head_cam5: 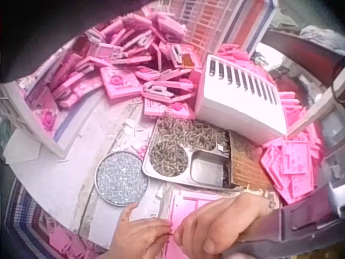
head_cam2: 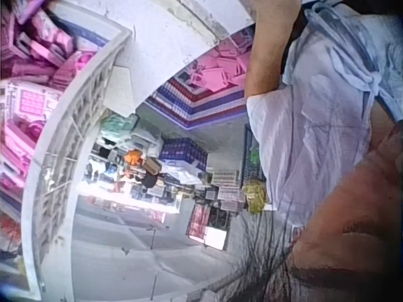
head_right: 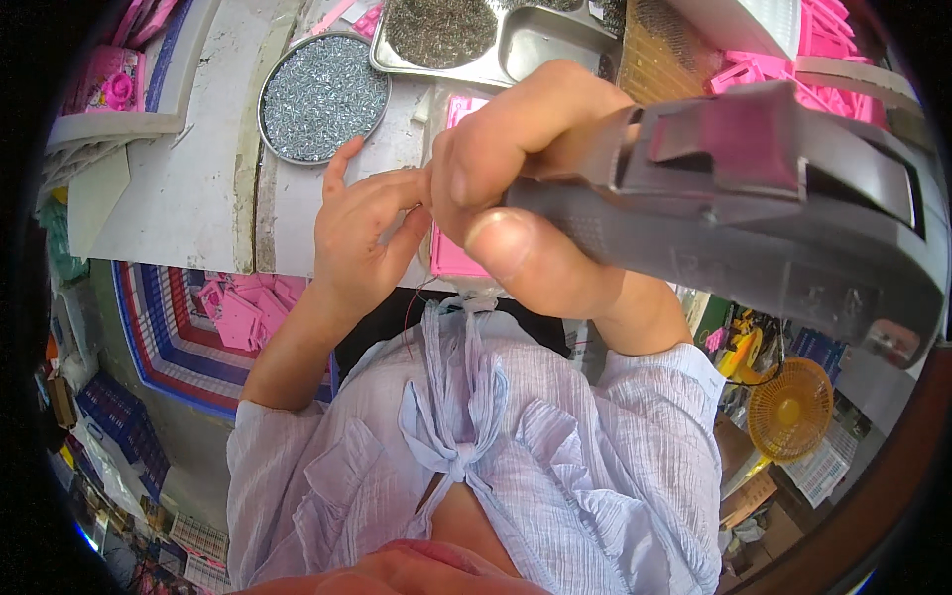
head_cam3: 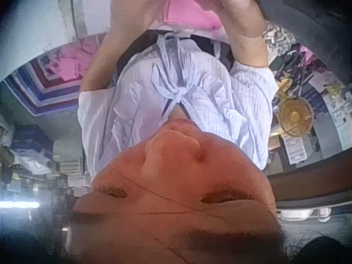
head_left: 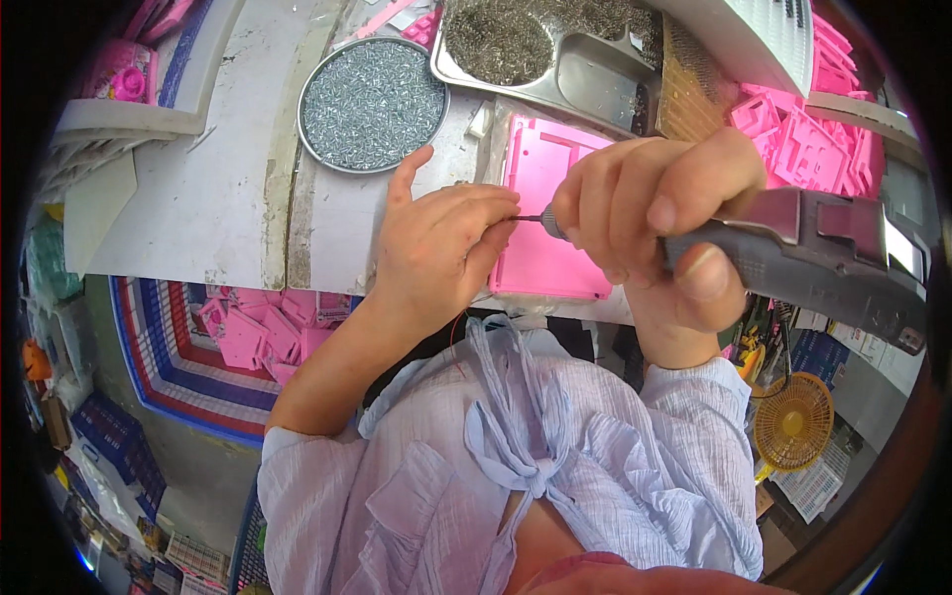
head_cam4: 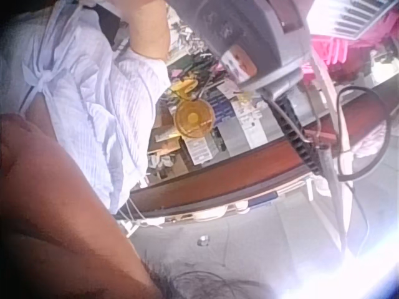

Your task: Assembling electronic components, soldering wires, and securing a toy casing.

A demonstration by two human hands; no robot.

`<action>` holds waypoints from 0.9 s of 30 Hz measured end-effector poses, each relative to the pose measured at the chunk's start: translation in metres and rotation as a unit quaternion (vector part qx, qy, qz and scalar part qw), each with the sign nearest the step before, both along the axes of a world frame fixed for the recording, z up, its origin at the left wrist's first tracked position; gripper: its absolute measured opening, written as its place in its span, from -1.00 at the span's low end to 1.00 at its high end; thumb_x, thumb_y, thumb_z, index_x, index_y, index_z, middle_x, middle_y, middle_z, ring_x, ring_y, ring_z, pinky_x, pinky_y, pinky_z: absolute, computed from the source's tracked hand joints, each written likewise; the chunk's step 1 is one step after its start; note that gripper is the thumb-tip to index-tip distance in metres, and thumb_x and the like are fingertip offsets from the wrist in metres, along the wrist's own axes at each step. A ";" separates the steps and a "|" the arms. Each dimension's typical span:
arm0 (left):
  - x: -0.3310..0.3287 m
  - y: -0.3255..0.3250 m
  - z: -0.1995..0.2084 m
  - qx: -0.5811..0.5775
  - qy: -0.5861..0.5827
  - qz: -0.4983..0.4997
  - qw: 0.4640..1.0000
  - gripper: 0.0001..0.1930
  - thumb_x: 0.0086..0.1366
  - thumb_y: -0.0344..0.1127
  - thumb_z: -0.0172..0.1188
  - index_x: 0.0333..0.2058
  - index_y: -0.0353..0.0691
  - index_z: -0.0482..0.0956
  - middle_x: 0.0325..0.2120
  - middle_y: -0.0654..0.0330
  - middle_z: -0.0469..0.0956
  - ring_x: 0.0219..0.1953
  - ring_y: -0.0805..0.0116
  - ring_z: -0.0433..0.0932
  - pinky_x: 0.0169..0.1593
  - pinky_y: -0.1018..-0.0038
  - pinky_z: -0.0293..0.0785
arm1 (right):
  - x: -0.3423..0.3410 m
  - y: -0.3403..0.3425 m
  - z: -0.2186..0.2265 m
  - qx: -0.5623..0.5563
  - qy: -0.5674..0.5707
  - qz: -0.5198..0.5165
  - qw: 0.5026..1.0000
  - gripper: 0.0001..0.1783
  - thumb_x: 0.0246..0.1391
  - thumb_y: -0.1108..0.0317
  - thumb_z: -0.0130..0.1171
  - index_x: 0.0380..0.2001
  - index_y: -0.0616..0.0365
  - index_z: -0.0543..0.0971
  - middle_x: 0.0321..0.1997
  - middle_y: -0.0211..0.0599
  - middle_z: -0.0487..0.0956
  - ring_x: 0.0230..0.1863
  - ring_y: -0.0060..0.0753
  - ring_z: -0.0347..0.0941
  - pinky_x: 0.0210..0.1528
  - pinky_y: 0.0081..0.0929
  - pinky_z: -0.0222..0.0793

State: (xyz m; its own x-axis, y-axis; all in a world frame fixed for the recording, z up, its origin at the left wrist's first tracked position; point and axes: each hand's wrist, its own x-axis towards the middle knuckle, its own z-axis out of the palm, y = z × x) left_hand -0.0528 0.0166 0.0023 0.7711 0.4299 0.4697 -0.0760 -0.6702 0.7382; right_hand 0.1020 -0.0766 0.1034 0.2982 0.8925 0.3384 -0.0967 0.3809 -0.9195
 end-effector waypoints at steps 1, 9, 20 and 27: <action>-0.001 0.000 0.000 0.019 0.007 0.000 1.000 -0.81 0.16 -0.41 0.40 -0.26 -0.12 0.61 -0.24 0.28 0.72 -0.16 0.35 0.71 0.36 -0.01 0.12 | -0.002 -0.001 -0.001 -0.007 0.004 -0.007 1.000 -0.63 0.29 0.01 0.22 -0.19 0.03 0.37 -0.67 -0.50 0.34 -0.70 -0.53 0.24 -0.57 -0.38 0.23; -0.006 0.080 -0.012 0.145 0.082 0.126 0.978 -0.74 0.08 -0.22 0.47 -0.23 -0.06 0.71 -0.13 0.31 0.65 0.04 0.26 0.55 0.29 -0.05 0.14 | -0.008 -0.009 -0.023 -0.024 0.028 0.014 0.999 -0.71 0.22 0.23 0.27 -0.24 0.14 0.39 -0.57 -0.35 0.43 -0.56 -0.51 0.35 -0.48 -0.44 0.30; -0.001 0.107 -0.026 0.258 0.113 0.235 0.930 -0.85 0.19 -0.14 0.40 -0.42 -0.04 0.74 -0.25 0.41 0.63 -0.09 0.32 0.52 0.11 0.03 0.16 | -0.019 -0.015 -0.036 -0.101 -0.242 0.044 0.964 -0.80 0.13 0.56 0.21 -0.35 0.17 0.35 -0.57 -0.29 0.41 -0.55 -0.43 0.33 -0.47 -0.39 0.26; 0.000 0.110 -0.029 0.221 0.138 0.173 0.950 -0.85 0.20 -0.15 0.37 -0.42 -0.06 0.67 -0.28 0.39 0.63 -0.15 0.31 0.52 0.05 0.08 0.20 | -0.016 -0.013 -0.028 -0.067 -0.114 0.046 0.990 -0.77 0.19 0.35 0.26 -0.30 0.12 0.37 -0.61 -0.38 0.39 -0.62 -0.47 0.27 -0.53 -0.44 0.20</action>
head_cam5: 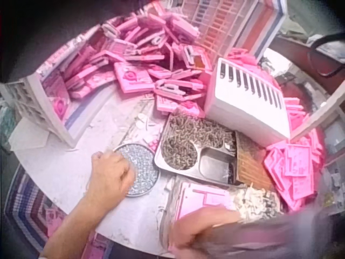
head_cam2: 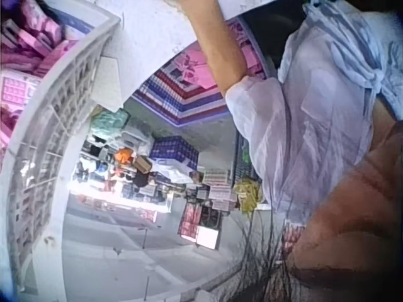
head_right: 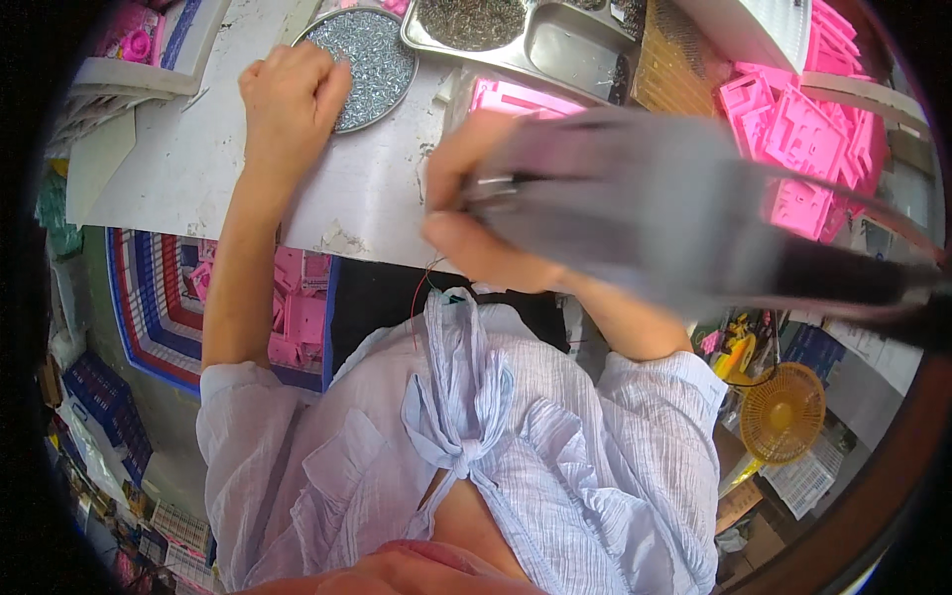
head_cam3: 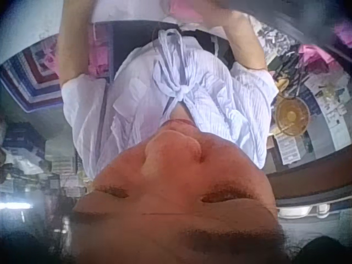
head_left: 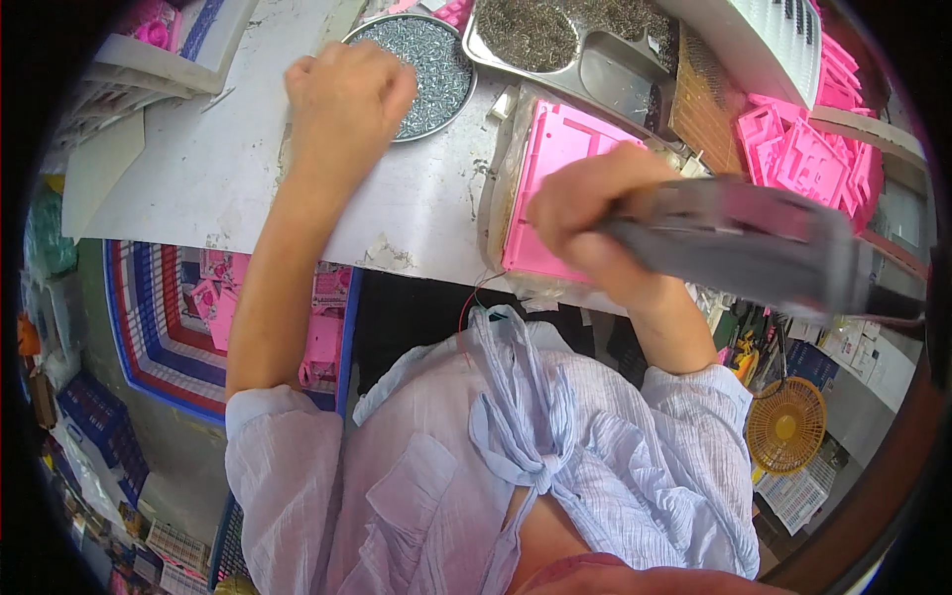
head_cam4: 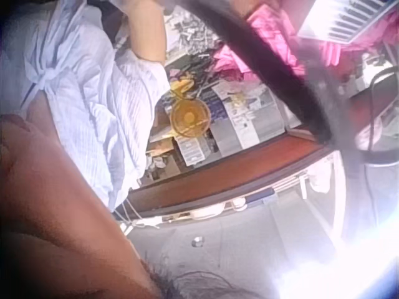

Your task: Assembling electronic components, soldering wires, and securing a toy casing.

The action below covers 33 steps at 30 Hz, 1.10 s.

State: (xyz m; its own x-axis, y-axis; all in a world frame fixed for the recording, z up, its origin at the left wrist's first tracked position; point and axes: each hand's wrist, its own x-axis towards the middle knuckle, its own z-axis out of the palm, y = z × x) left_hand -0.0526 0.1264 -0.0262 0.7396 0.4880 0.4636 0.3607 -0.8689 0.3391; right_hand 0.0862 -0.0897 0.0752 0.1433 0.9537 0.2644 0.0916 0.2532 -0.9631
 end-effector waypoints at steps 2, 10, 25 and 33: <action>-0.008 -0.025 0.011 -0.071 -0.060 -0.093 0.991 -0.85 0.19 -0.15 0.37 -0.42 -0.03 0.64 -0.25 0.39 0.62 -0.16 0.29 0.51 0.03 0.10 0.20 | 0.004 -0.001 0.008 0.036 0.099 0.004 0.994 -0.72 0.26 0.19 0.25 -0.22 0.06 0.38 -0.64 -0.48 0.38 -0.68 -0.52 0.23 -0.56 -0.46 0.17; -0.029 -0.122 0.033 -0.173 -0.090 -0.193 0.962 -0.81 0.04 -0.26 0.47 -0.36 0.03 0.65 -0.18 0.47 0.61 -0.18 0.40 0.50 0.00 0.19 0.12 | -0.004 -0.018 0.033 0.087 0.125 -0.003 0.988 -0.65 0.29 0.00 0.22 -0.21 -0.04 0.36 -0.66 -0.56 0.38 -0.71 -0.57 0.27 -0.60 -0.47 0.22; -0.037 -0.133 0.035 -0.138 -0.065 -0.212 0.965 -0.55 -0.02 -0.23 0.46 -0.10 -0.13 0.65 0.10 0.28 0.58 0.07 0.34 0.51 0.15 0.13 0.15 | -0.027 -0.031 0.020 0.051 0.153 -0.063 0.985 -0.62 0.26 0.04 0.30 -0.26 0.04 0.37 -0.67 -0.48 0.37 -0.69 -0.50 0.31 -0.55 -0.41 0.27; -0.035 -0.122 0.032 -0.190 0.058 -0.298 0.934 -0.41 -0.06 -0.34 0.35 0.06 -0.21 0.59 0.27 0.15 0.48 0.35 0.33 0.37 0.14 0.11 0.20 | -0.032 -0.030 -0.026 0.086 -0.017 -0.033 0.996 -0.70 0.21 0.29 0.32 -0.35 0.14 0.38 -0.65 -0.35 0.41 -0.68 -0.41 0.31 -0.56 -0.37 0.34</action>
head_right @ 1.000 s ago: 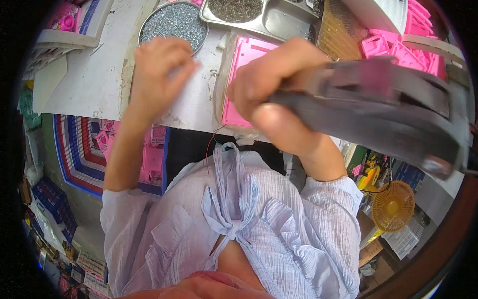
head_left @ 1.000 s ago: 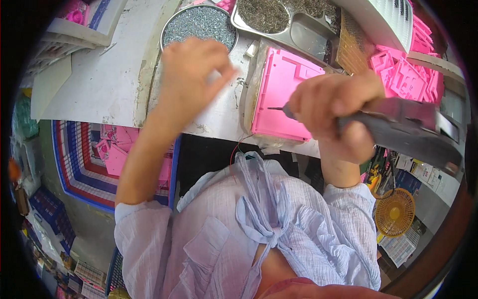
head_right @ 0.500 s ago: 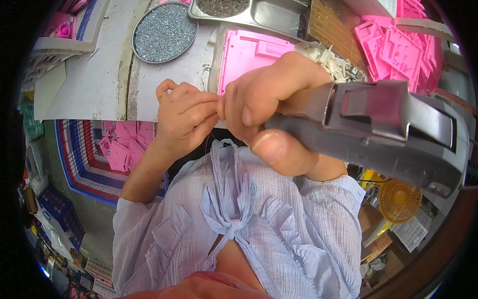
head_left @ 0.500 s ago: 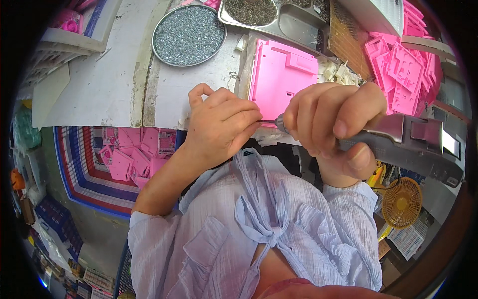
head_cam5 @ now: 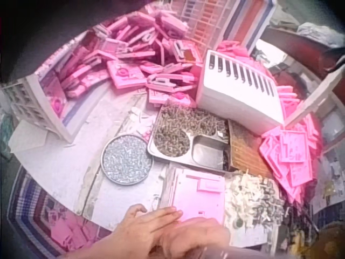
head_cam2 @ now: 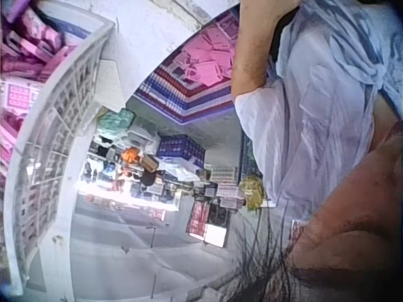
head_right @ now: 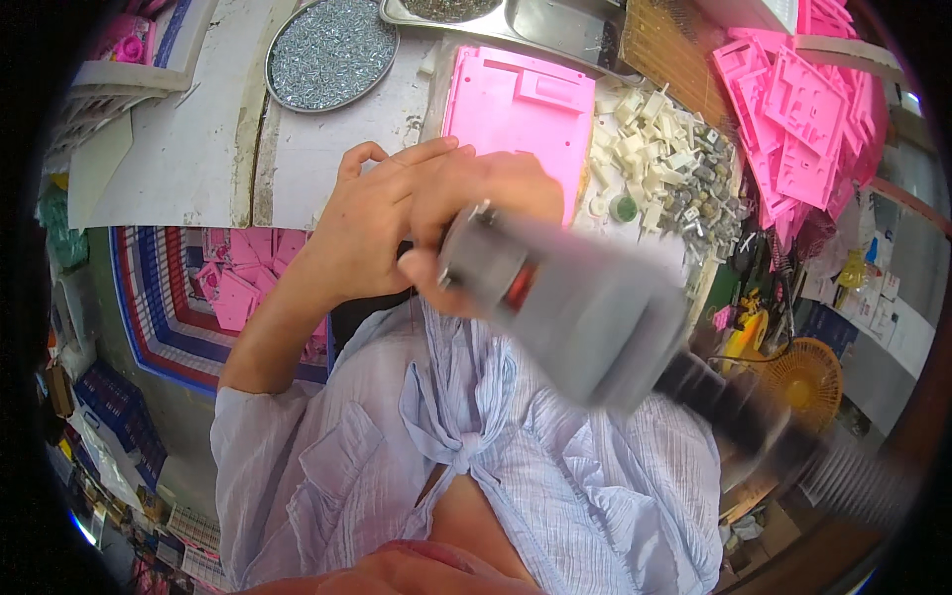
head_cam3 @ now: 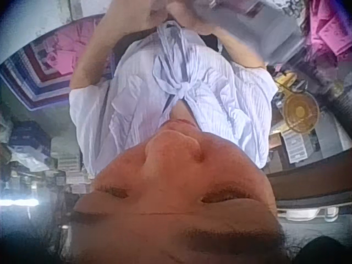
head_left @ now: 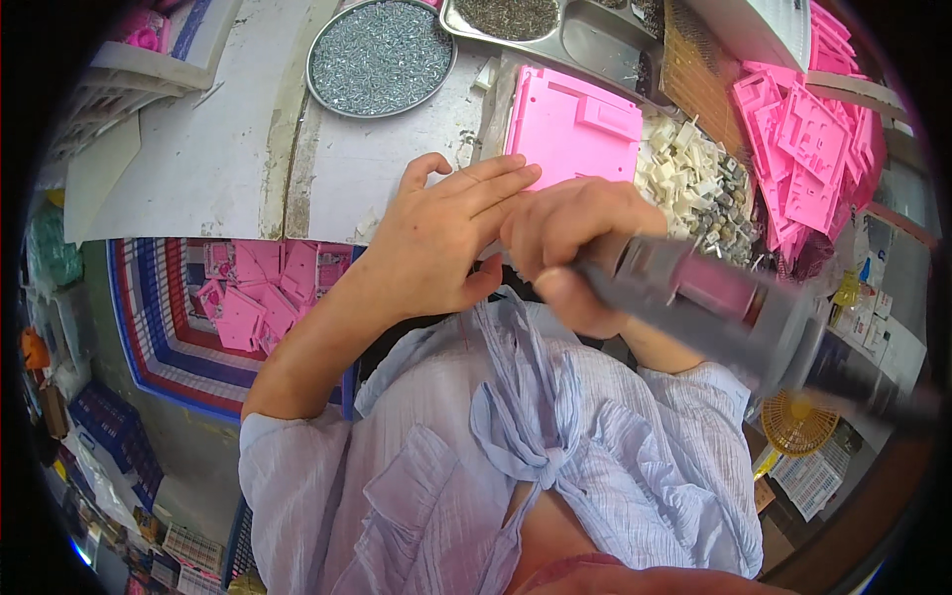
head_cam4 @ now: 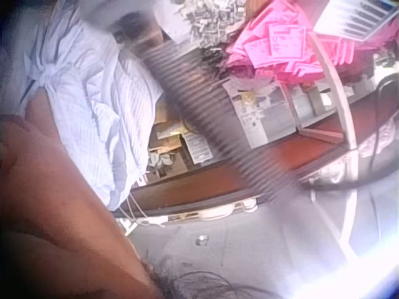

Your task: Assembling electronic components, soldering wires, and securing a toy casing.

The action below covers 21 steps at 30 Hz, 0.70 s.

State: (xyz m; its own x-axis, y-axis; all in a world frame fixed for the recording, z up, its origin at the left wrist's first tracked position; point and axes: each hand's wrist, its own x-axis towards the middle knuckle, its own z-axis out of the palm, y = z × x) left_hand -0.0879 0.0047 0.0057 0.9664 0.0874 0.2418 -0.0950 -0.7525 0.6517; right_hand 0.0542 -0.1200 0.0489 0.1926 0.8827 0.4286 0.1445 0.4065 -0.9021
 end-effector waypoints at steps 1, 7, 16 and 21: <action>0.000 0.000 0.001 -0.002 0.001 0.004 1.000 -0.40 -0.07 -0.35 0.35 0.07 -0.21 0.59 0.27 0.15 0.48 0.34 0.34 0.38 0.13 0.12 0.20 | 0.000 0.004 0.000 0.016 -0.015 0.008 1.000 -0.71 0.20 0.33 0.33 -0.37 0.16 0.38 -0.64 -0.32 0.43 -0.68 -0.39 0.33 -0.56 -0.38 0.37; 0.009 -0.001 0.006 -0.025 0.016 0.010 1.000 -0.45 -0.05 -0.44 0.28 0.03 -0.21 0.61 0.20 0.16 0.53 0.28 0.32 0.45 0.12 0.14 0.21 | 0.017 0.003 0.006 -0.005 -0.053 0.037 0.998 -0.76 0.15 0.40 0.35 -0.32 0.25 0.46 -0.62 -0.28 0.49 -0.65 -0.38 0.41 -0.46 -0.37 0.49; 0.083 -0.036 0.010 0.131 -0.060 0.020 0.989 -0.59 0.19 -0.32 0.29 0.04 -0.16 0.64 0.13 0.26 0.58 0.02 0.16 0.49 0.07 0.23 0.36 | 0.113 -0.063 0.032 0.117 0.138 -0.113 0.977 -0.74 0.27 0.34 0.08 -0.06 0.26 0.45 -0.66 -0.41 0.35 -0.67 -0.53 0.22 -0.53 -0.43 0.23; 0.089 -0.044 0.008 0.201 -0.025 0.036 0.979 -0.58 0.17 -0.27 0.34 0.06 -0.05 0.66 0.16 0.35 0.56 0.01 0.22 0.47 0.17 0.20 0.24 | 0.121 -0.055 -0.004 0.051 0.111 -0.192 0.974 -0.85 0.27 0.41 0.06 -0.13 0.21 0.46 -0.67 -0.42 0.32 -0.64 -0.50 0.21 -0.52 -0.40 0.16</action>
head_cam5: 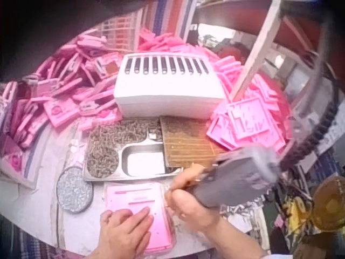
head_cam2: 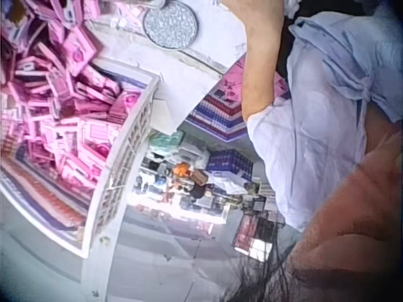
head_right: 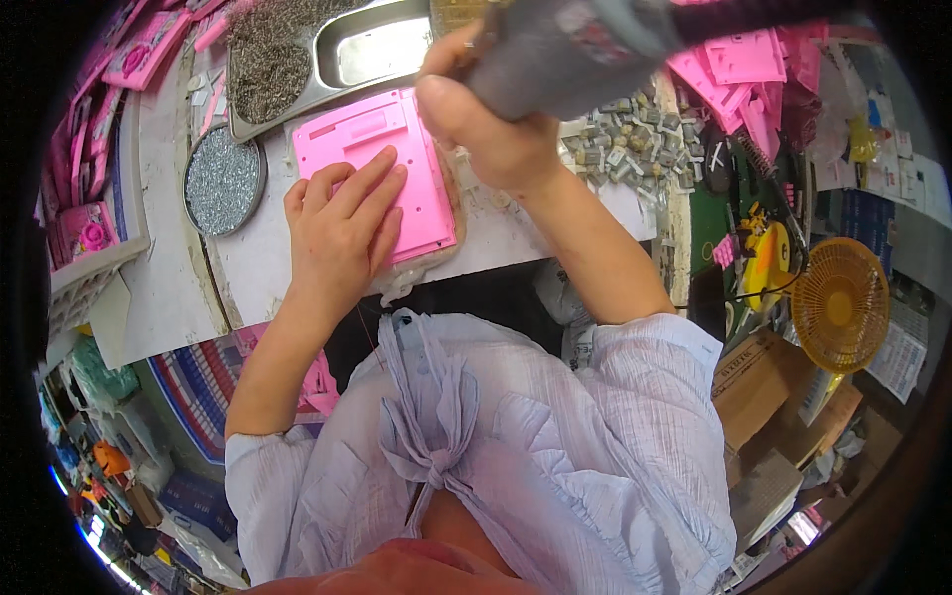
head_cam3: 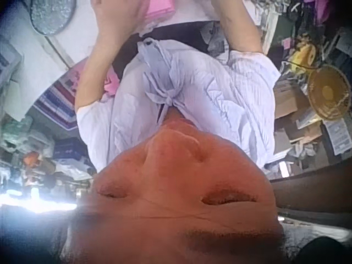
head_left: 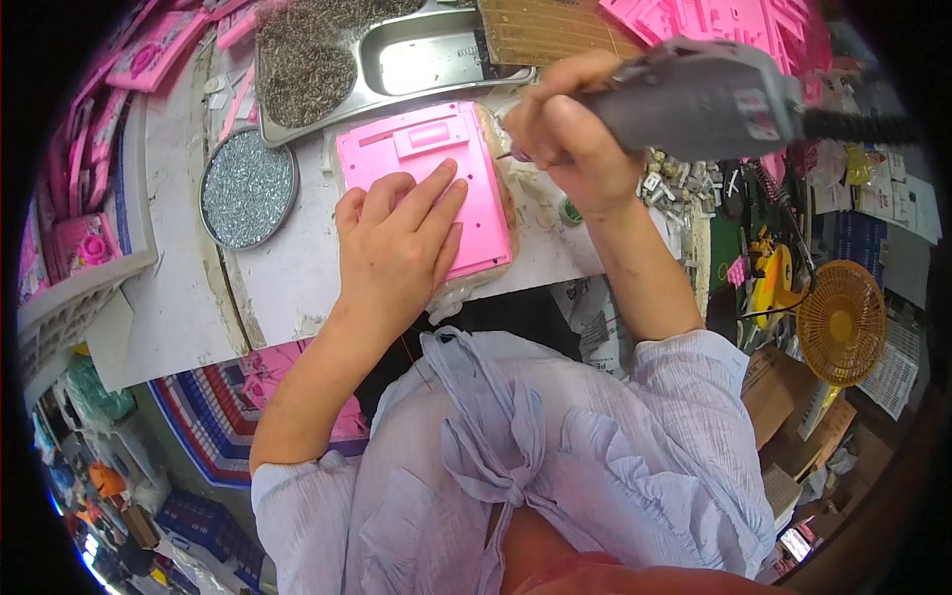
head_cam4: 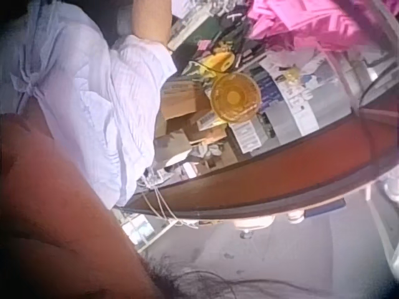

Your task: Assembling electronic components, soldering wires, and securing a toy casing.

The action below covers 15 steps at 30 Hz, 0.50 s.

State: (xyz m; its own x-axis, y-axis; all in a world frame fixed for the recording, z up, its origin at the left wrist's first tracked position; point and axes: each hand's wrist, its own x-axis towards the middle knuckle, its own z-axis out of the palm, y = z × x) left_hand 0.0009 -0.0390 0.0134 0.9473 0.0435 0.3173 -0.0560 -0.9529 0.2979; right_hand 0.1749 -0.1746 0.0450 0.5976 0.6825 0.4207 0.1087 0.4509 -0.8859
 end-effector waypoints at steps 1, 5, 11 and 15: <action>0.000 0.000 0.001 0.000 0.004 0.001 1.000 -0.58 0.17 -0.26 0.34 0.06 -0.04 0.66 0.17 0.36 0.56 0.01 0.22 0.47 0.17 0.19 0.23 | 0.009 0.004 -0.011 0.056 0.028 0.040 0.997 -0.85 0.26 0.40 0.08 -0.15 0.21 0.46 -0.65 -0.37 0.37 -0.64 -0.50 0.24 -0.54 -0.41 0.16; -0.003 0.000 0.001 -0.004 0.019 0.014 1.000 -0.57 0.16 -0.26 0.36 0.05 -0.01 0.67 0.17 0.39 0.56 0.02 0.22 0.46 0.18 0.19 0.21 | 0.010 0.011 -0.011 0.032 0.014 0.030 0.999 -0.87 0.27 0.38 0.09 -0.31 0.21 0.41 -0.68 -0.36 0.35 -0.65 -0.50 0.25 -0.55 -0.43 0.21; 0.000 0.000 -0.001 -0.007 0.015 0.016 1.000 -0.56 0.16 -0.26 0.36 0.06 0.00 0.67 0.16 0.40 0.57 0.01 0.23 0.46 0.16 0.20 0.20 | -0.003 -0.002 0.014 -0.013 0.051 0.048 0.997 -0.81 0.22 0.41 0.15 -0.42 0.17 0.37 -0.71 -0.36 0.32 -0.66 -0.51 0.24 -0.54 -0.42 0.22; -0.001 -0.002 -0.002 -0.008 0.004 0.012 1.000 -0.56 0.16 -0.27 0.35 0.07 -0.01 0.67 0.18 0.42 0.56 0.01 0.23 0.47 0.15 0.20 0.21 | -0.029 -0.025 0.003 -0.077 -0.001 0.019 0.997 -0.76 0.22 0.32 0.20 -0.42 0.16 0.38 -0.70 -0.34 0.36 -0.66 -0.52 0.23 -0.51 -0.41 0.24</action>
